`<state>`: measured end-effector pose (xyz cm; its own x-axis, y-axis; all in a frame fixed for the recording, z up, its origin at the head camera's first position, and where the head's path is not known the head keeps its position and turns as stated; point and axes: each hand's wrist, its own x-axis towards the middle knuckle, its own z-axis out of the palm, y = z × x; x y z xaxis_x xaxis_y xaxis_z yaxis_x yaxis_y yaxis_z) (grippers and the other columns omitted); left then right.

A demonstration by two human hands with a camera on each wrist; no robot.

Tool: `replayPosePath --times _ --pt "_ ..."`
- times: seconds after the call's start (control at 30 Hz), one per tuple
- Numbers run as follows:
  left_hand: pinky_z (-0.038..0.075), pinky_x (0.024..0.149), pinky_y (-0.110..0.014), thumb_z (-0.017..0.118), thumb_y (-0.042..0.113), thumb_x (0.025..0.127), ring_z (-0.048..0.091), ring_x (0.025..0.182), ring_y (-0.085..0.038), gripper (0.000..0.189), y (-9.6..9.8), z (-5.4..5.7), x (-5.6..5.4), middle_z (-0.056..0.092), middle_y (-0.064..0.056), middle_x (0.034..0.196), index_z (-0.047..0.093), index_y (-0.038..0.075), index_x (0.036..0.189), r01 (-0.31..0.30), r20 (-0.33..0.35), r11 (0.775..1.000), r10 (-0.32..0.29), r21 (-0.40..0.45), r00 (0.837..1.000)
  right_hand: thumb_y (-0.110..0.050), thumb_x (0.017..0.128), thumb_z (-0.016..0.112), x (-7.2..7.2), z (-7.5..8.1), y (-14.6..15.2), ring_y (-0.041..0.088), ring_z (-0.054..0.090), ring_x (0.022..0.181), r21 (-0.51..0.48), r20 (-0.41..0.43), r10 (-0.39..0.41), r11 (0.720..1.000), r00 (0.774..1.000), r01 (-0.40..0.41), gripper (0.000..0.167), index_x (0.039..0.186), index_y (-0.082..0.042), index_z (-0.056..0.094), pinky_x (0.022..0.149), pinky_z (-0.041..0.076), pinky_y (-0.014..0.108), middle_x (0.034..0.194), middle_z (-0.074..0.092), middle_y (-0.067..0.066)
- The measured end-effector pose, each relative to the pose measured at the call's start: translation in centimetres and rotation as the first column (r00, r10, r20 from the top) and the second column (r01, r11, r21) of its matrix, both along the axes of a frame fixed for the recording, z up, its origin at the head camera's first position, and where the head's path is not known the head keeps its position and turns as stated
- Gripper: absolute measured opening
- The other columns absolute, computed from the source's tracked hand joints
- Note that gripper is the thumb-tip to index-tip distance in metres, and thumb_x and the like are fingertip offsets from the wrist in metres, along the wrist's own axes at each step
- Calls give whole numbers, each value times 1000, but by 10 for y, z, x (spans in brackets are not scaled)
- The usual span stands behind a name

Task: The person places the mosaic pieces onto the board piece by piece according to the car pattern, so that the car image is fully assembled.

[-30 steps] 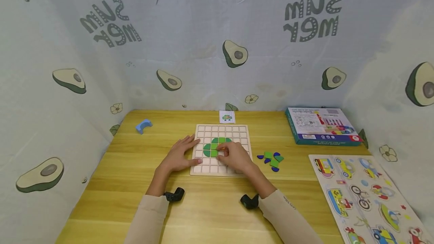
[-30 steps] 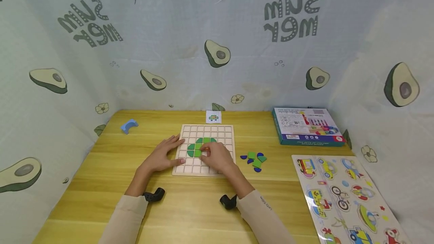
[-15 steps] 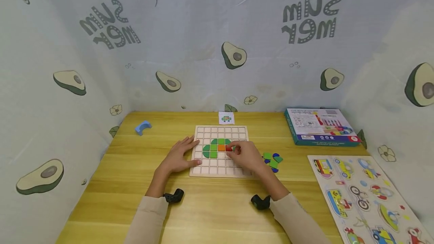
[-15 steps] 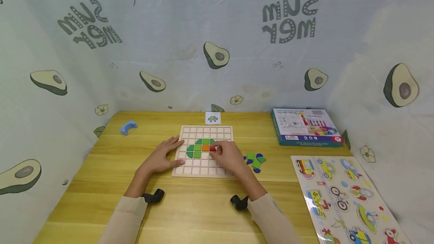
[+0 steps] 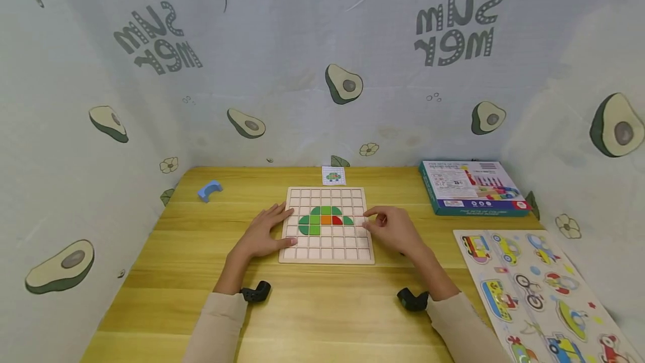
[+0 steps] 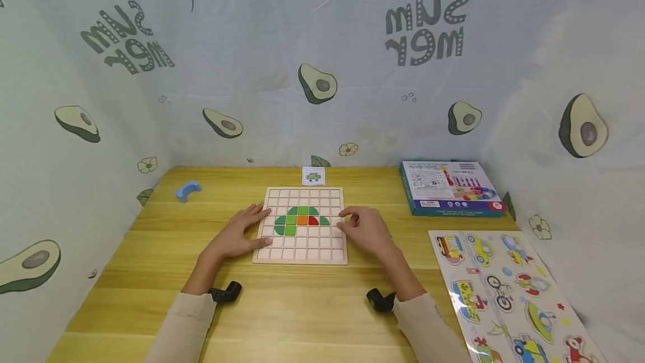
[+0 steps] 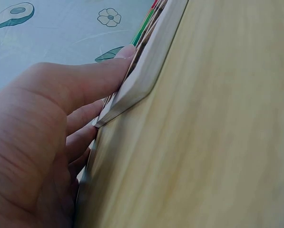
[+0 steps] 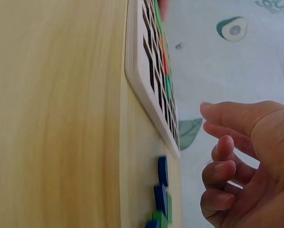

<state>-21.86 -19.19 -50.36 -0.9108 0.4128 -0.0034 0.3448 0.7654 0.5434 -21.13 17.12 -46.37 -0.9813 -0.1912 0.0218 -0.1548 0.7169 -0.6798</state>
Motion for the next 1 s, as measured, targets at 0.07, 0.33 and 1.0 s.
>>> replayPosePath --times 0.07,0.33,1.0 --pt "11 130 -58 72 54 90 18 160 -34 84 0 0 0 25 -6 172 41 19 160 -1 3 1000 1 -4 1000 -25 95 75 -1 -1 9 17 50 63 2 -9 0 1000 1000 0 28 117 -8 76 55 40 27 75 59 3" --pt "12 130 -58 72 53 91 18 160 -35 83 -3 2 -1 25 -8 171 42 17 160 2 14 1000 -2 0 1000 -25 96 74 -1 -5 38 19 51 67 12 23 -38 999 999 37 30 120 -7 74 57 42 28 78 59 4" --pt "11 130 -59 72 53 91 17 160 -35 84 0 2 -1 25 -7 171 41 18 160 -3 20 1000 3 7 1000 -23 97 72 -12 -12 67 17 51 68 72 54 -25 997 998 21 25 114 -5 77 58 41 25 76 61 4"
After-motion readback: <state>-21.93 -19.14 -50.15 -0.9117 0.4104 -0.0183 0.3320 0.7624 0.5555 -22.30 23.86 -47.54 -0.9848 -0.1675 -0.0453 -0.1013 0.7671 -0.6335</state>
